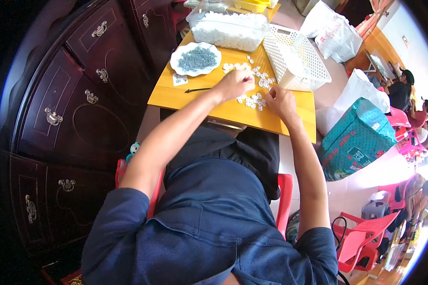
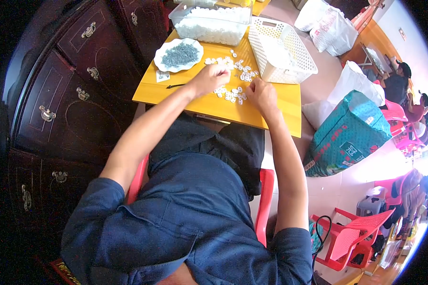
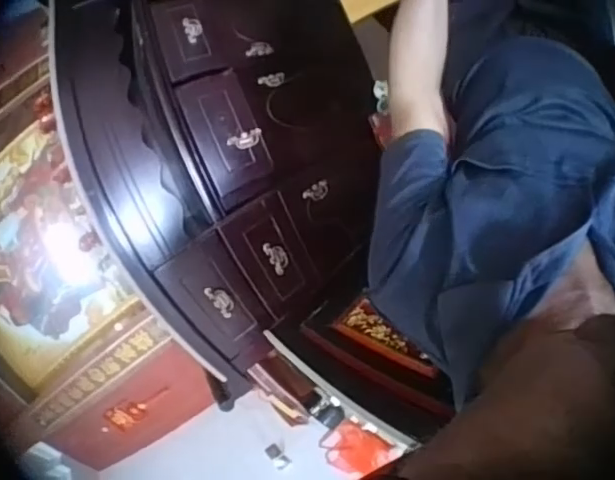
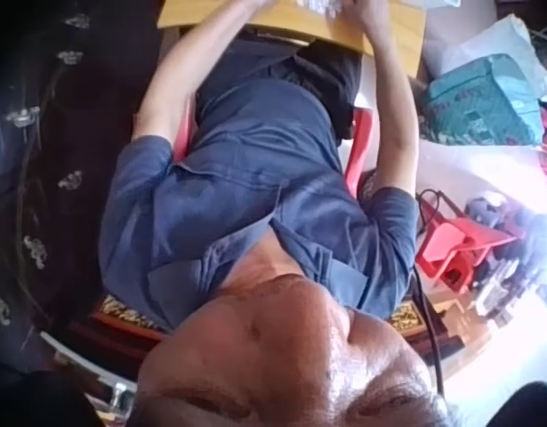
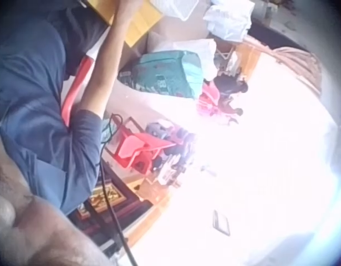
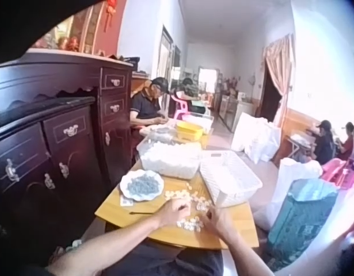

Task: Assembling small white plastic components by manually inserting metal pins.

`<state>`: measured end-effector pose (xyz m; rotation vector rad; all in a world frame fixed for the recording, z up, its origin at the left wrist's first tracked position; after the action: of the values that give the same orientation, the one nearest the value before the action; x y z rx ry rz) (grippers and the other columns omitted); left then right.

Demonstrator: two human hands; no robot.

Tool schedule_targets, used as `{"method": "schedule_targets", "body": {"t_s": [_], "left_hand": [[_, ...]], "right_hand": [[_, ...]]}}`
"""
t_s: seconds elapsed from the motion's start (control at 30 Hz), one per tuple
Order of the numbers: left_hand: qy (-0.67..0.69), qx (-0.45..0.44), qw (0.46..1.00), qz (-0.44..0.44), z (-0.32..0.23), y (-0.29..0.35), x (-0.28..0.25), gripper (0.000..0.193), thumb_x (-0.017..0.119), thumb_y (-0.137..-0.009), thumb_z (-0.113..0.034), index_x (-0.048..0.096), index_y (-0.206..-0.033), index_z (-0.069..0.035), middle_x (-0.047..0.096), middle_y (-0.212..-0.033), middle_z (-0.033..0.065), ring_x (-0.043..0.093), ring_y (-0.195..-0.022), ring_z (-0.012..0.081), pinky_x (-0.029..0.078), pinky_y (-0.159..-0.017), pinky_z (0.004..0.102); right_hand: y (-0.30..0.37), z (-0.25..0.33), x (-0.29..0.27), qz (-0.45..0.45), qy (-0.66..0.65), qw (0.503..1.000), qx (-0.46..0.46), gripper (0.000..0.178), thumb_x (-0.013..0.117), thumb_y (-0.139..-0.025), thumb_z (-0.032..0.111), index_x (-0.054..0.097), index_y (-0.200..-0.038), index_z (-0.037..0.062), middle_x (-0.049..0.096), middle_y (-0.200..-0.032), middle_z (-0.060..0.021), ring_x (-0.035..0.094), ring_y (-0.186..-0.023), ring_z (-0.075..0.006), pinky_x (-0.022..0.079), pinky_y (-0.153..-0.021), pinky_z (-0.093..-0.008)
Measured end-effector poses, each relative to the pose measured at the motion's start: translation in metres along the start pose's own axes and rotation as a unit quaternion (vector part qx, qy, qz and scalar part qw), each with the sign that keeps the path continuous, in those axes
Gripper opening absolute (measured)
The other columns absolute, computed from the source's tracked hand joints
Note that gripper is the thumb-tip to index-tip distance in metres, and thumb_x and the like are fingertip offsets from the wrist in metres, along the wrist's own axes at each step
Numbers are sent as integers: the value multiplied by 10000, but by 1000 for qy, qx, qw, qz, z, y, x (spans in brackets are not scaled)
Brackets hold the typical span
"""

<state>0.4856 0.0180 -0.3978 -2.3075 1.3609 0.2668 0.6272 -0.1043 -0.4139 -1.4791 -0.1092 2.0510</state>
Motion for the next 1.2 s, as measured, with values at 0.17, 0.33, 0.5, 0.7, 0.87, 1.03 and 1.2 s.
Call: {"method": "schedule_targets", "body": {"t_s": [0.17, 0.33, 0.5, 0.7, 0.87, 1.03, 1.2], "left_hand": [[156, -30, 986, -42, -5, 66, 16, 137, 577, -916, -100, 618, -808, -25, 563, -696, -39, 497, -664, 42, 421, -586, 253], [96, 37, 993, -65, -38, 99, 26, 72, 582, -870, -52, 562, -803, -36, 526, -685, -41, 478, -629, 34, 409, -549, 244], [50, 63, 995, -65, -51, 106, 32, 93, 626, -835, -63, 557, -788, -22, 569, -660, 35, 531, -603, 87, 450, -559, 271], [18, 117, 991, -57, -66, 112, 39, 104, 630, -823, -77, 544, -803, -22, 582, -697, 81, 576, -599, 156, 471, -574, 312], [52, 126, 990, -32, -83, 114, 40, 25, 627, -854, -27, 609, -866, -15, 645, -755, 80, 626, -643, 127, 487, -576, 279], [18, 152, 987, -50, -73, 112, 37, 42, 633, -871, 3, 648, -905, -17, 668, -774, 84, 660, -658, 157, 509, -586, 289], [-68, 142, 985, -70, -68, 110, 32, 28, 660, -891, -24, 652, -914, -11, 663, -784, 78, 649, -667, 142, 506, -595, 281]], "right_hand": [[43, 29, -13, 36, -211, 975, 62, 150, 657, -828, 123, 671, -956, 45, 660, -685, -75, 634, -607, -164, 491, -581, -319], [105, 66, 11, 221, -525, 793, 214, 154, 655, -936, 149, 680, -1054, 54, 662, -823, 7, 538, -646, -57, 442, -599, -203], [118, 67, 23, 222, -675, 668, 220, 176, 666, -970, 221, 657, -1076, 79, 659, -852, 12, 554, -656, -61, 455, -605, -192], [126, 69, 31, 274, -742, 580, 197, 185, 657, -976, 261, 643, -1005, 79, 629, -814, 21, 561, -652, -75, 456, -595, -198], [129, 69, 27, 296, -749, 557, 204, 165, 650, -974, 250, 633, -978, 86, 624, -799, 13, 556, -632, -77, 449, -570, -199], [124, 69, 26, 261, -749, 580, 184, 159, 642, -980, 247, 628, -979, 88, 626, -792, 15, 554, -628, -67, 443, -566, -184], [123, 65, 31, 236, -733, 600, 218, 147, 631, -991, 236, 628, -987, 89, 632, -801, 16, 552, -635, -62, 449, -579, -187]]}}
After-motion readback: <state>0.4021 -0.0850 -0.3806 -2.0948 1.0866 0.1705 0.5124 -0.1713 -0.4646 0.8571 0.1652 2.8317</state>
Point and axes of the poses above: each hand's wrist, its own y-axis away from the middle knuckle, its own x-axis out of the palm, z = x × y, the point moved 7 cm from there along -y, towards the middle knuckle
